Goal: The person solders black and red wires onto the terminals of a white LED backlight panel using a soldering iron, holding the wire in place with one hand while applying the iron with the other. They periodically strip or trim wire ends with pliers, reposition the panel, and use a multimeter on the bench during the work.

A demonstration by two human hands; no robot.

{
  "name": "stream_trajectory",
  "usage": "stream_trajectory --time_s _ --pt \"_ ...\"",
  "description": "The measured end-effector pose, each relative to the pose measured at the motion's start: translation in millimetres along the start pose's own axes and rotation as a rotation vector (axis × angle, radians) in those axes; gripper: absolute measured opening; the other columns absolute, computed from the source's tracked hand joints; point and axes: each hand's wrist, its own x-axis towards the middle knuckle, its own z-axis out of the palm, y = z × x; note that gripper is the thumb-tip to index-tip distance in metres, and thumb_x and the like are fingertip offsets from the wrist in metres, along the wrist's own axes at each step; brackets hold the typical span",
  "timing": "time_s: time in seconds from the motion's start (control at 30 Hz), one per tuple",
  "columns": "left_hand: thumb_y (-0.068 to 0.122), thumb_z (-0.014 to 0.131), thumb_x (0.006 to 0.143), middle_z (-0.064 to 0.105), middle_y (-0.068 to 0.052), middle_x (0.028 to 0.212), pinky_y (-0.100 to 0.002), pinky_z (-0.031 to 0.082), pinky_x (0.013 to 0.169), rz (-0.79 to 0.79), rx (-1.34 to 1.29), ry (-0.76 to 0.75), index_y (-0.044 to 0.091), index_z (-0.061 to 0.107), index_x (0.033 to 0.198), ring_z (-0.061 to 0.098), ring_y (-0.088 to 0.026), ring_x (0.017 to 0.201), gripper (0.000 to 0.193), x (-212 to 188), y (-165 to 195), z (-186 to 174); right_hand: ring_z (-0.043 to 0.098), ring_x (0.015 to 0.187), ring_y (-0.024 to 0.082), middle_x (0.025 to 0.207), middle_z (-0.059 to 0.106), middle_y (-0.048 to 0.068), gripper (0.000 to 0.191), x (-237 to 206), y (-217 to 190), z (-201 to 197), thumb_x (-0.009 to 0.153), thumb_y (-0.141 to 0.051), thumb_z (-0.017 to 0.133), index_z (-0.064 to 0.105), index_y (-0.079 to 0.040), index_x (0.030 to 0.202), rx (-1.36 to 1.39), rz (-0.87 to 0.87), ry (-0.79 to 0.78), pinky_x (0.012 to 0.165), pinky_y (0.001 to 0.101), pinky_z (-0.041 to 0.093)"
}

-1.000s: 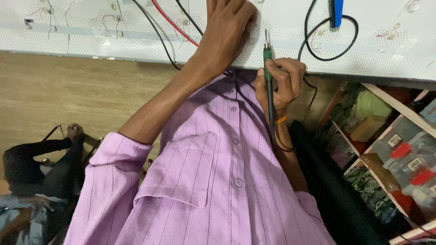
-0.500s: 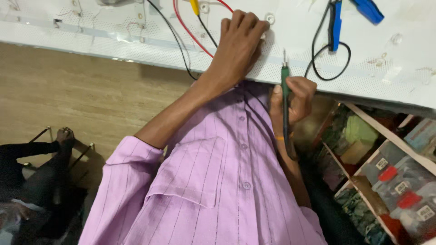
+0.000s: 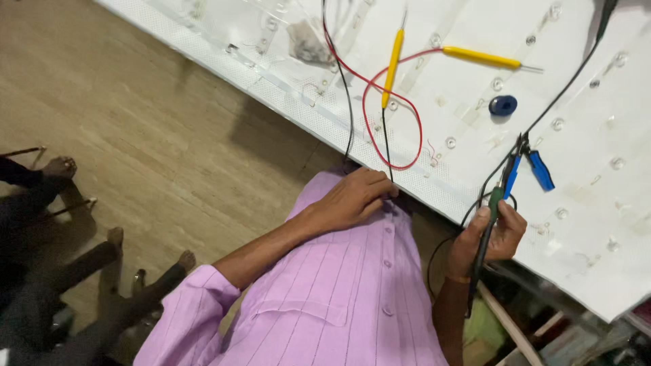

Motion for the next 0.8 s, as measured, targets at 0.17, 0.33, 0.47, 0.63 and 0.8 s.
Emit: stream_trajectory --time_s 0.17,0.33,0.47,0.63,0.8 --pt "0.001 0.062 0.089 0.063 -0.011 0.093 -0.038 0.052 0.077 -0.051 -0.071 0.314 0.003 0.066 0.104 0.063 -0.026 0.086 0.016 -17.1 -1.4 -29.8 0.062 0.104 0.02 0.118 0.058 0.014 0.022 13.6 -15.3 18.7 0.104 -0.002 0.067 0.061 0.007 0.123 0.017 -0.081 -0.12 0.094 0.033 0.054" --pt "0.004 0.061 0.089 0.065 -0.009 0.087 -0.035 0.049 0.062 -0.322 -0.14 0.639 0.003 0.067 0.108 0.059 -0.018 0.067 0.02 -40.2 10.8 -38.5 0.064 0.108 0.023 0.121 0.06 0.016 0.024 23.3 -42.1 16.8 0.101 -0.001 0.067 0.061 0.008 0.123 0.002 -0.15 -0.264 0.097 0.0339 0.056" --pt "0.001 0.058 0.085 0.063 -0.012 0.089 -0.036 0.053 0.072 -0.241 -0.03 0.62 0.002 0.066 0.102 0.063 -0.023 0.079 0.018 -68.6 16.2 -27.4 0.064 0.108 0.023 0.119 0.063 0.016 0.024 29.6 -60.4 6.8 0.101 -0.002 0.069 0.062 0.008 0.122 0.002 -0.156 -0.313 0.095 0.0347 0.055" --pt "0.004 0.058 0.09 0.066 -0.013 0.093 -0.038 0.054 0.076 -0.272 -0.03 0.605 0.001 0.065 0.101 0.066 -0.027 0.083 0.014 -93.4 28.4 21.4 0.064 0.104 0.021 0.117 0.062 0.016 0.025 35.8 -66.2 -4.0 0.102 -0.005 0.068 0.062 0.008 0.123 0.064 -0.154 -0.371 0.092 0.0336 0.055" --pt "0.009 0.062 0.094 0.067 -0.014 0.09 -0.039 0.053 0.071 -0.346 -0.013 0.703 0.001 0.067 0.101 0.067 -0.027 0.078 0.013 -111.1 29.6 28.3 0.065 0.101 0.021 0.112 0.064 0.017 0.023 31.3 -73.1 -11.3 0.103 -0.003 0.068 0.063 0.009 0.123 0.019 -0.23 -0.403 0.092 0.0321 0.054"
